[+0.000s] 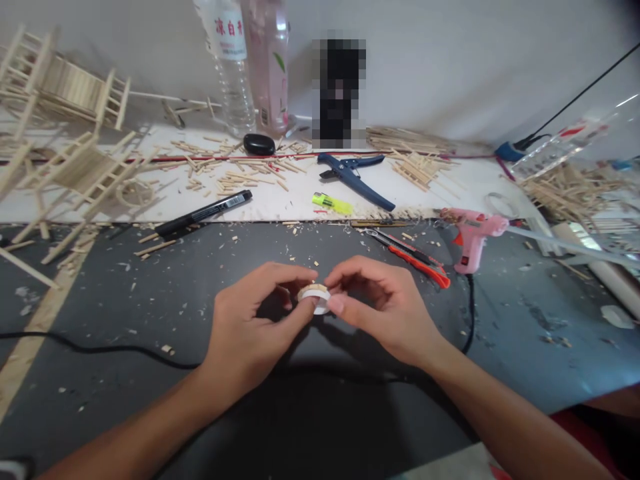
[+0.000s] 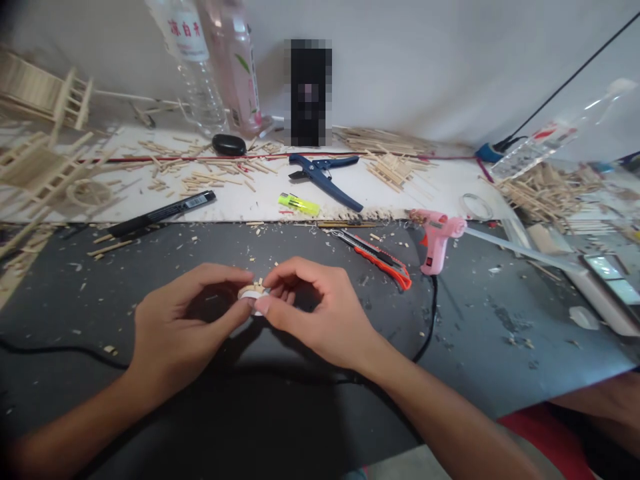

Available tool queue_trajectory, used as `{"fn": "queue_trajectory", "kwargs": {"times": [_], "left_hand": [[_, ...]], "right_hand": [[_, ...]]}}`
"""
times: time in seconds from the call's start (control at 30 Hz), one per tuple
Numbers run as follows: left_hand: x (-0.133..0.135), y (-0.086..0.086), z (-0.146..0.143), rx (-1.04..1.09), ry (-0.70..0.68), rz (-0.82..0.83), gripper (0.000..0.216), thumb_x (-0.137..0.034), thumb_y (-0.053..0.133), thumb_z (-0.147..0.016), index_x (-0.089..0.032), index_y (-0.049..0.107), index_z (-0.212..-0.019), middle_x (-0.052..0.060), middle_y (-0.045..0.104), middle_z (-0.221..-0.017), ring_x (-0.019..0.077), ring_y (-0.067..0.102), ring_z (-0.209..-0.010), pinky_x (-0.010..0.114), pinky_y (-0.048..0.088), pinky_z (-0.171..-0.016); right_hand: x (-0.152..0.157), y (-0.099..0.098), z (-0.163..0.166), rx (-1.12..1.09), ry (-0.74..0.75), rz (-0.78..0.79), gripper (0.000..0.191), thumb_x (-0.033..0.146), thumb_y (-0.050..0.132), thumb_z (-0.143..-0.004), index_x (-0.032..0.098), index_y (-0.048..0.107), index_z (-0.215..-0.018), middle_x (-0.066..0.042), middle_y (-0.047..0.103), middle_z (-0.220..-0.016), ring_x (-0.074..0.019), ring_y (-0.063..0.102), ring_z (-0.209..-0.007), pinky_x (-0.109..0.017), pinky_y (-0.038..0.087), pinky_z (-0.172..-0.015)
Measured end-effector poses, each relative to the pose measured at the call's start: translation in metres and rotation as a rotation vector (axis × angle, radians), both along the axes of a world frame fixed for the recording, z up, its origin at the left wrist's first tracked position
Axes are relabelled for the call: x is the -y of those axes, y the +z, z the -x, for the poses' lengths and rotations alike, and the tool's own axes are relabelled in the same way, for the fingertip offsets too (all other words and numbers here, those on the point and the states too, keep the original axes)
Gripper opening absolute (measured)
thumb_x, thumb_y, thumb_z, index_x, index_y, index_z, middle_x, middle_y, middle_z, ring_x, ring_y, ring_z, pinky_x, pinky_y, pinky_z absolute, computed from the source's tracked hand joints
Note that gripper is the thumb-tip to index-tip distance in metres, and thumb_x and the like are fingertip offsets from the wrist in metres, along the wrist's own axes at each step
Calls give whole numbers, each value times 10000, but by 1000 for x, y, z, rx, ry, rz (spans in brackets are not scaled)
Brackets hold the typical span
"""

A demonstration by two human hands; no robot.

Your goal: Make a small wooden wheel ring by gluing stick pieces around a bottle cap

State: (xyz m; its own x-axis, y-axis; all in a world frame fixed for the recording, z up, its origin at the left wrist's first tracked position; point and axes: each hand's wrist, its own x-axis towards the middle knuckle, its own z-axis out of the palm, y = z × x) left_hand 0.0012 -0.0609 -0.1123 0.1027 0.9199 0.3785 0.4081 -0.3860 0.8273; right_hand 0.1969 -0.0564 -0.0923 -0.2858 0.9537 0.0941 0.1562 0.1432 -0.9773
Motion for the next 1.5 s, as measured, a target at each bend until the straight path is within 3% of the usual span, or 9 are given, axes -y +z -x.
{"fn": "queue_trajectory", "kwargs": {"times": [0.37, 0.93, 1.1, 1.2, 1.3, 1.37, 1.4, 1.5], "left_hand": [[1, 0, 0, 22, -49, -190, 117, -106, 769, -866, -220, 753, -886, -42, 794, -845, 85, 717, -716, 174, 551, -660], [1, -1, 3, -30, -61, -215, 144, -102, 780, -865, -244, 753, -868, -69, 784, -824, 56, 682, -668, 144, 525, -617], [1, -2, 1, -30, -11, -158, 138, -140, 793, -852, -255, 753, -915, -70, 783, -823, 78, 702, -677, 167, 557, -664], [0, -2, 1, -28, 8, -120, 173, -160, 779, -853, -255, 770, -996, -53, 775, -826, 98, 696, -659, 202, 570, -667], [-2, -1, 2, -15, -28, -126, 162, -167, 755, -875, -252, 784, -1010, -38, 768, -828, 100, 680, -649, 218, 561, -655], [-3, 0, 2, -4, -46, -129, 155, -170, 755, -877, -258, 793, -999, -35, 766, -820, 101, 677, -647, 226, 564, -664], [-3, 1, 2, 2, -51, -126, 146, -176, 757, -877, -262, 799, -987, -31, 772, -827, 105, 684, -654, 231, 568, -667], [-3, 1, 2, 9, -61, -116, 111, -191, 755, -879, -265, 808, -942, -10, 797, -870, 126, 716, -694, 243, 577, -660]], "right_hand": [[3, 2, 0, 32, -37, -67, 38, 217, 764, -913, 216, 764, -875, 30, 743, -816, -121, 647, -762, -242, 499, -728], [1, 4, -3, 96, -1, -87, 63, 185, 756, -905, 210, 754, -848, 29, 738, -801, -111, 643, -740, -233, 497, -714], [-2, 15, -7, 107, 10, -63, 95, 288, 752, -929, 225, 721, -994, 21, 733, -892, -132, 653, -813, -243, 514, -760], [5, 24, -29, 436, 14, -16, 156, 396, 724, -953, 243, 699, -968, 27, 693, -840, -145, 611, -757, -262, 466, -678], [19, 20, -73, 777, -14, 111, 383, 567, 674, -946, 237, 624, -757, 40, 582, -665, -149, 513, -618, -281, 356, -565], [27, 9, -112, 856, -224, 154, 533, 670, 614, -930, 234, 513, -641, 44, 464, -590, -150, 448, -582, -289, 306, -549], [29, 3, -132, 879, -369, 151, 560, 701, 616, -902, 235, 488, -619, 42, 446, -588, -152, 433, -585, -295, 303, -558], [24, -13, -184, 914, -578, 149, 548, 706, 612, -869, 246, 466, -609, 35, 440, -563, -162, 418, -568, -316, 293, -569]]}}
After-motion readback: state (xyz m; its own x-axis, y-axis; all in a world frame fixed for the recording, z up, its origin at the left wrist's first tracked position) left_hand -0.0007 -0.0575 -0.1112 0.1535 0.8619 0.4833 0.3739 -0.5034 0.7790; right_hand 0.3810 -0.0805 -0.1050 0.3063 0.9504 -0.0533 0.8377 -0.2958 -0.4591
